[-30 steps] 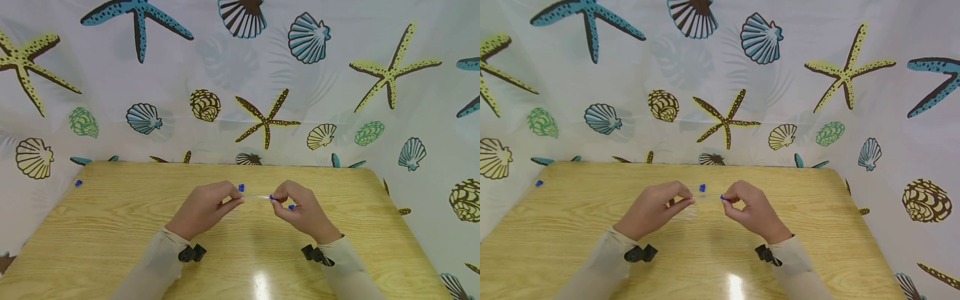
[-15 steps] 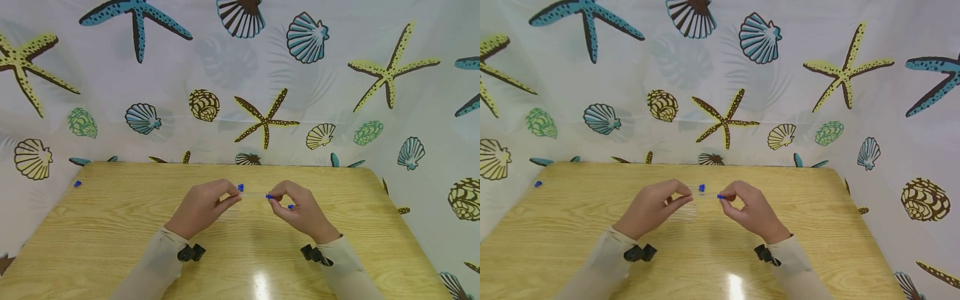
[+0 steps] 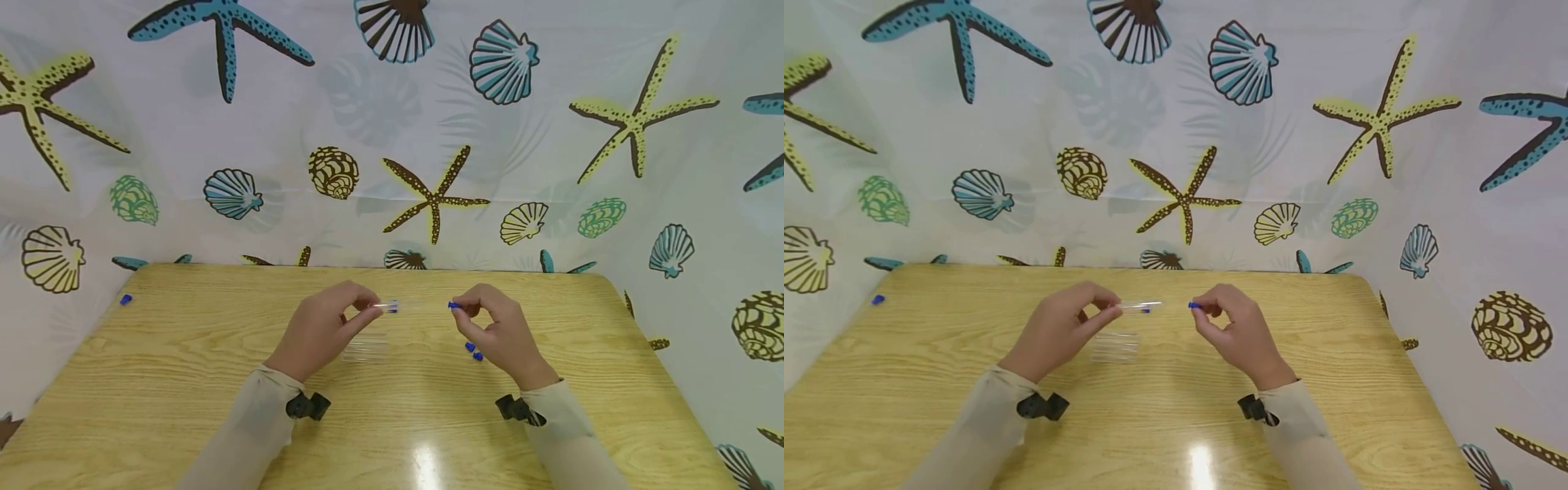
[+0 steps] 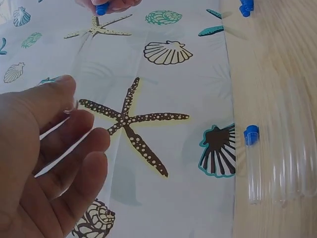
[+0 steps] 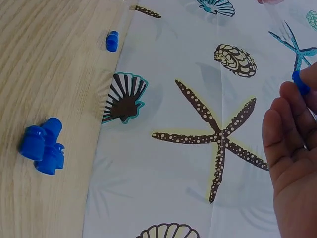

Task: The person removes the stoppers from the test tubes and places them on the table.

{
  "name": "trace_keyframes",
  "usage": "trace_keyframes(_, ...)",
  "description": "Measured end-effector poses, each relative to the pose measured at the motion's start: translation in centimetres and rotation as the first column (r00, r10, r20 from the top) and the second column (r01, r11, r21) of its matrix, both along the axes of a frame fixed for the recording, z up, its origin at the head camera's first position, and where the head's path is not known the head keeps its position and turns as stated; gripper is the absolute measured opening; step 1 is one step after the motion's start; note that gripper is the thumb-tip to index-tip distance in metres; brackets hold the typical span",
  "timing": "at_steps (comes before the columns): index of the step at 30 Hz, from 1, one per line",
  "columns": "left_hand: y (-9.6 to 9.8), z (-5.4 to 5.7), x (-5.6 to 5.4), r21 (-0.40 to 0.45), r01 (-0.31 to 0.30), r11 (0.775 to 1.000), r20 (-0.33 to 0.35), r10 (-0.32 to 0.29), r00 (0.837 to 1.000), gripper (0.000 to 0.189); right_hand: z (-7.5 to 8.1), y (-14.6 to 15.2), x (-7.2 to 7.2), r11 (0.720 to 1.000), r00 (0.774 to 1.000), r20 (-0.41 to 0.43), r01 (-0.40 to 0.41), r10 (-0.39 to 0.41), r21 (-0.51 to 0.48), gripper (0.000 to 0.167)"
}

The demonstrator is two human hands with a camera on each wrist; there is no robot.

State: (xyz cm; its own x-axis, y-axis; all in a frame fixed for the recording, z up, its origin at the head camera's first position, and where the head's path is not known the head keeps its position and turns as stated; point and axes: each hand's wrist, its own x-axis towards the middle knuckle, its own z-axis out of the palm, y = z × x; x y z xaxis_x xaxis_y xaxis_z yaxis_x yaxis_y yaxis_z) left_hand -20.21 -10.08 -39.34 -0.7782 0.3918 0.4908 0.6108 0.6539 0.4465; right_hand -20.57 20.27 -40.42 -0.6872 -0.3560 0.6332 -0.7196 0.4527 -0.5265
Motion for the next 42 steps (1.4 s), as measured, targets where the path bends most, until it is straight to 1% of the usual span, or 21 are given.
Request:
trace_keyframes(3, -0.1, -0.4, -0.3, -0.027, -0.054, 0.998, 0.048, 0.056, 0.997, 0.016, -0.2, 0.2, -0.3, 0.996, 0.997, 0.034, 0.065, -0.067, 0.056, 0.012)
trace_keyframes(6, -0.3, -0.9, -0.7, -0.060, -0.116, 0.991, 0.114, 0.122, 0.986, 0.015, -0.6, 0.5, -0.7, 0.983, 0.985, 0.104, 0.121, -0.136, 0.135, 0.009)
trace_keyframes(8, -0.5, -1.4, -1.0, -0.072, -0.144, 0.987, 0.172, 0.154, 0.973, 0.017, -1.0, 0.7, -0.9, 0.970, 0.970, 0.162, 0.146, -0.179, 0.194, 0.007)
trace_keyframes(10, -0.8, -2.0, -1.3, -0.087, -0.163, 0.983, 0.227, 0.179, 0.957, 0.017, -1.3, 1.0, -1.1, 0.955, 0.954, 0.216, 0.153, -0.210, 0.252, 0.006)
trace_keyframes(13, -1.4, -3.1, -1.9, -0.107, -0.179, 0.978, 0.301, 0.203, 0.932, 0.014, -1.8, 1.4, -1.3, 0.937, 0.932, 0.278, 0.140, -0.235, 0.320, 0.005)
trace_keyframes(16, -1.9, -4.4, -2.5, -0.126, -0.196, 0.973, 0.349, 0.228, 0.909, 0.011, -2.2, 1.7, -1.5, 0.924, 0.917, 0.311, 0.130, -0.249, 0.359, 0.004)
trace_keyframes(19, -2.2, -5.4, -2.9, -0.135, -0.205, 0.969, 0.373, 0.241, 0.896, 0.010, -2.6, 2.0, -1.6, 0.918, 0.908, 0.316, 0.148, -0.274, 0.369, 0.005)
trace_keyframes(23, -2.3, -6.3, -3.1, -0.159, -0.196, 0.968, 0.383, 0.244, 0.891, 0.011, -3.0, 2.5, -1.9, 0.906, 0.894, 0.318, 0.184, -0.315, 0.380, 0.005)
trace_keyframes(27, -2.3, -6.8, -3.1, -0.178, -0.188, 0.966, 0.388, 0.244, 0.889, 0.012, -3.3, 2.8, -2.2, 0.894, 0.879, 0.337, 0.186, -0.336, 0.407, 0.005)
trace_keyframes(30, -2.4, -7.1, -3.2, -0.179, -0.179, 0.968, 0.396, 0.237, 0.887, 0.013, -3.5, 2.9, -2.3, 0.890, 0.871, 0.353, 0.181, -0.342, 0.418, 0.005)
trace_keyframes(35, -2.6, -7.3, -3.3, -0.179, -0.160, 0.971, 0.404, 0.221, 0.888, 0.012, -3.6, 3.0, -2.4, 0.876, 0.851, 0.376, 0.179, -0.367, 0.449, 0.004)
trace_keyframes(38, -2.5, -7.3, -3.3, -0.184, -0.152, 0.971, 0.410, 0.216, 0.886, 0.010, -3.8, 3.0, -2.5, 0.862, 0.830, 0.398, 0.178, -0.391, 0.475, 0.004)
trace_keyframes(42, -2.4, -7.2, -3.3, -0.198, -0.141, 0.970, 0.423, 0.214, 0.880, 0.008, -4.2, 3.1, -2.6, 0.851, 0.809, 0.422, 0.172, -0.409, 0.496, 0.004)
